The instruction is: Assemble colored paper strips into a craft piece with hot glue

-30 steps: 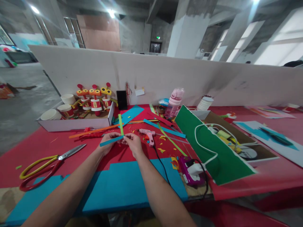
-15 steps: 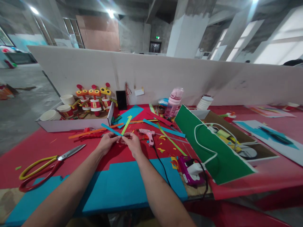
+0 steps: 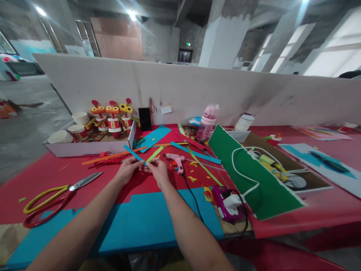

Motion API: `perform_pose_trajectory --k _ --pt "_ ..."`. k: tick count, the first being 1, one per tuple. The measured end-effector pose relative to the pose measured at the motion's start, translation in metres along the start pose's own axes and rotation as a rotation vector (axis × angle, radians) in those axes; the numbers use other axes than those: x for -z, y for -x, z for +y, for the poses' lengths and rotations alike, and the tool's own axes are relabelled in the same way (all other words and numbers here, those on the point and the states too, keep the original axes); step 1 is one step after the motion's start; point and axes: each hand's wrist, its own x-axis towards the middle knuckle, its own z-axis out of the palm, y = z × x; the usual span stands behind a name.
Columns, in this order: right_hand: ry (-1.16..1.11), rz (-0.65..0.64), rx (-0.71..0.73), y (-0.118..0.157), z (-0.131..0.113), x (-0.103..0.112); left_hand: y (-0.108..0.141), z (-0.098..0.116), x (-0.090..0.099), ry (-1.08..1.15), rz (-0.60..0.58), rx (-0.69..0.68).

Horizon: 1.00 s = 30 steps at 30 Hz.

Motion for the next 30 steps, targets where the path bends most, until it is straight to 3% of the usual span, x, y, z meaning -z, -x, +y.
perform_pose_trajectory --k 7,14,23,30 --pt "-0.016 -0.010 -0.022 -0.0008 0.0012 0.0015 -0.0002 -0.0006 0.0003 -0.010 -0.017 -0.018" --pt "0.007 0.096 0.036 -0.0005 -0.0019 -0.0019 0.0008 0.0031 -0.0039 0.032 -0.034 0.001" --pt "0.019 -0.004 0.070 0.0029 0.0013 -0.0052 -0.0016 -0.0008 -0.0016 -0.018 -0.017 0.013" --pt "0.066 0.039 0.123 0.0015 0.0028 -0.0020 0.0009 0.0021 -0.0050 0.008 -0.013 0.016"
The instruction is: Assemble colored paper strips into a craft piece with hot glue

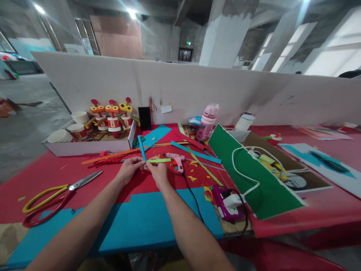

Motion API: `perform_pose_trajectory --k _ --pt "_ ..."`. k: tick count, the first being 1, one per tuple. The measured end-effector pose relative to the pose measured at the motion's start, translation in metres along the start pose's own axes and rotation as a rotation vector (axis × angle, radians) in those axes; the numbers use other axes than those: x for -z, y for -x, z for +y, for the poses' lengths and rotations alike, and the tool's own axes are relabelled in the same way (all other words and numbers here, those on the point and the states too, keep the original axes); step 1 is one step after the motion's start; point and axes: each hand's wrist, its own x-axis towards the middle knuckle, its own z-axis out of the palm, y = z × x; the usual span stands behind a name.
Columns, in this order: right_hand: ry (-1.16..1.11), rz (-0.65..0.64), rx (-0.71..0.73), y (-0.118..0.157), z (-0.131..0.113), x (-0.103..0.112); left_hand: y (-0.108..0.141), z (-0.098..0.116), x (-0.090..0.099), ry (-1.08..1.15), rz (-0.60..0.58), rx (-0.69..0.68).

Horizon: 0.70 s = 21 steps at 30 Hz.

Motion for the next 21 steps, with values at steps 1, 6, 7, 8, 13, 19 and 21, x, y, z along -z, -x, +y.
perform_pose_trajectory --k 1,6,7,8,13,19,21 --pt "0.010 0.000 0.017 0.0002 0.0004 0.0000 0.0005 0.0008 -0.0010 0.009 0.001 0.000" --pt "-0.028 -0.070 -0.004 -0.0010 0.0018 0.0013 0.0007 0.0022 -0.0001 0.003 0.014 -0.015" --pt "-0.053 -0.076 -0.033 -0.0020 0.0019 0.0019 0.0004 0.0021 0.0010 -0.003 0.016 -0.022" --pt "-0.076 -0.070 -0.062 -0.0030 0.0019 0.0024 0.0001 0.0019 0.0019 -0.009 0.016 -0.030" --pt "-0.196 -0.033 -0.150 -0.0053 0.0012 0.0050 -0.0001 0.0023 0.0033 -0.030 0.001 -0.036" --pt "-0.163 -0.104 -0.154 -0.0035 -0.0003 0.0056 0.0009 0.0038 0.0022 -0.059 -0.001 -0.040" --pt "-0.154 -0.096 -0.158 -0.0030 -0.0010 0.0051 0.0008 0.0037 0.0020 -0.041 0.016 -0.018"
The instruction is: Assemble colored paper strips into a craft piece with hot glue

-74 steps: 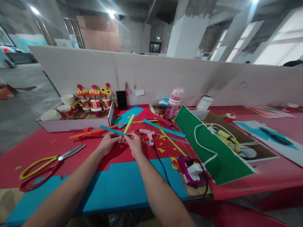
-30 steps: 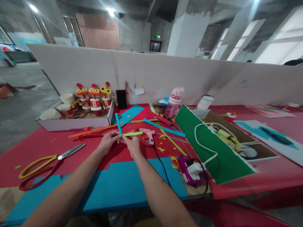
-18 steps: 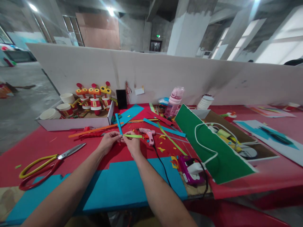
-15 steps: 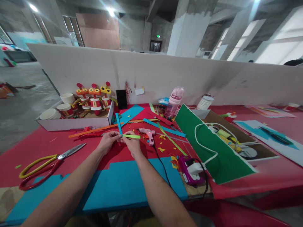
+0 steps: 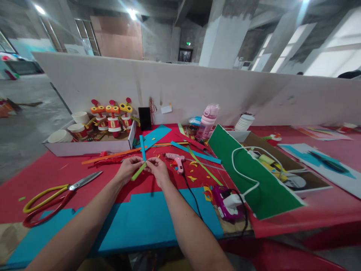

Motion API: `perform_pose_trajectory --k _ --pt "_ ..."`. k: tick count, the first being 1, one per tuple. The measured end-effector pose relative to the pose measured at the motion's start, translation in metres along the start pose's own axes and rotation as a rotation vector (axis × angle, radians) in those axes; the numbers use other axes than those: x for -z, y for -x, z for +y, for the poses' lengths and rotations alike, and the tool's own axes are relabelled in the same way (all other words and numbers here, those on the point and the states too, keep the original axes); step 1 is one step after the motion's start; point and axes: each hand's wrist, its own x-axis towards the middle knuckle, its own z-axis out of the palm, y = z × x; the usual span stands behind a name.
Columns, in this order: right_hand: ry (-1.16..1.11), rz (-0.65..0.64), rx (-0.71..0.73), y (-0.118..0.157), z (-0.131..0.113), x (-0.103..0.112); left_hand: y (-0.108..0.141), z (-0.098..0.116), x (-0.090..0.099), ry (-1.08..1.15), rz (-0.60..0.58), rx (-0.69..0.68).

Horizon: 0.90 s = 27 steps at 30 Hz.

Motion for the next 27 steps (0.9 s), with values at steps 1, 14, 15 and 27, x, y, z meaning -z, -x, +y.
perform_pose_trajectory --k 1,14,15,27 --pt "-0.005 0.000 -0.003 0.000 0.000 0.000 0.000 0.000 0.000 0.014 0.008 0.013" --pt "0.080 0.036 0.018 0.000 0.001 -0.002 -0.005 -0.011 0.004 0.037 0.022 0.006" --pt "0.090 0.042 0.022 0.000 0.001 -0.002 -0.006 -0.011 0.004 0.043 0.014 0.001" --pt "0.036 0.112 0.093 -0.003 0.002 0.001 0.000 -0.006 0.000 0.114 -0.135 0.063"
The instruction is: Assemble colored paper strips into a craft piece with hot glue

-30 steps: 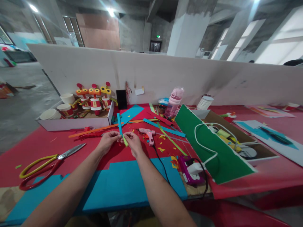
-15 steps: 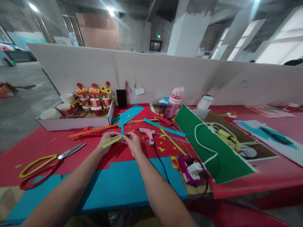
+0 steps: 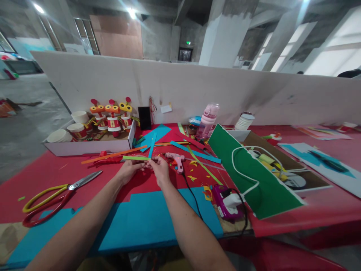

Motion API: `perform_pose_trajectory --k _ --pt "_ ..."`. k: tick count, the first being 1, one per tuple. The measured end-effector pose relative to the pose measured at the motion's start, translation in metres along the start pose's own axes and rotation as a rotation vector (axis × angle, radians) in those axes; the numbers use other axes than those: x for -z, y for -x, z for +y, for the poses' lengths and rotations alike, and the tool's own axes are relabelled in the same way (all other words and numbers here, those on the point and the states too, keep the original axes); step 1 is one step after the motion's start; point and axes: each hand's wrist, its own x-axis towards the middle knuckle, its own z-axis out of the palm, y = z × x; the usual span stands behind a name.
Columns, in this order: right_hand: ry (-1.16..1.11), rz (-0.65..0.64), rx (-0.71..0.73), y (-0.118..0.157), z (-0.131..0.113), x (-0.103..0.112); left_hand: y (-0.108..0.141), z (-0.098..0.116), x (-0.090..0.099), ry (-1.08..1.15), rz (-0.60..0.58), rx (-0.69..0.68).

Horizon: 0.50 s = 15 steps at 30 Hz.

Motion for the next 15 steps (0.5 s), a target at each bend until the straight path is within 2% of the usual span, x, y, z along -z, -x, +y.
perform_pose_trajectory --k 9,15 --pt "-0.022 -0.130 -0.075 0.0060 -0.0035 -0.0048 -0.0016 0.0017 0.0017 -0.057 0.104 -0.099" --pt "0.015 -0.102 -0.117 0.0075 -0.0072 -0.0026 -0.0006 0.0044 0.0023 -0.109 0.130 -0.127"
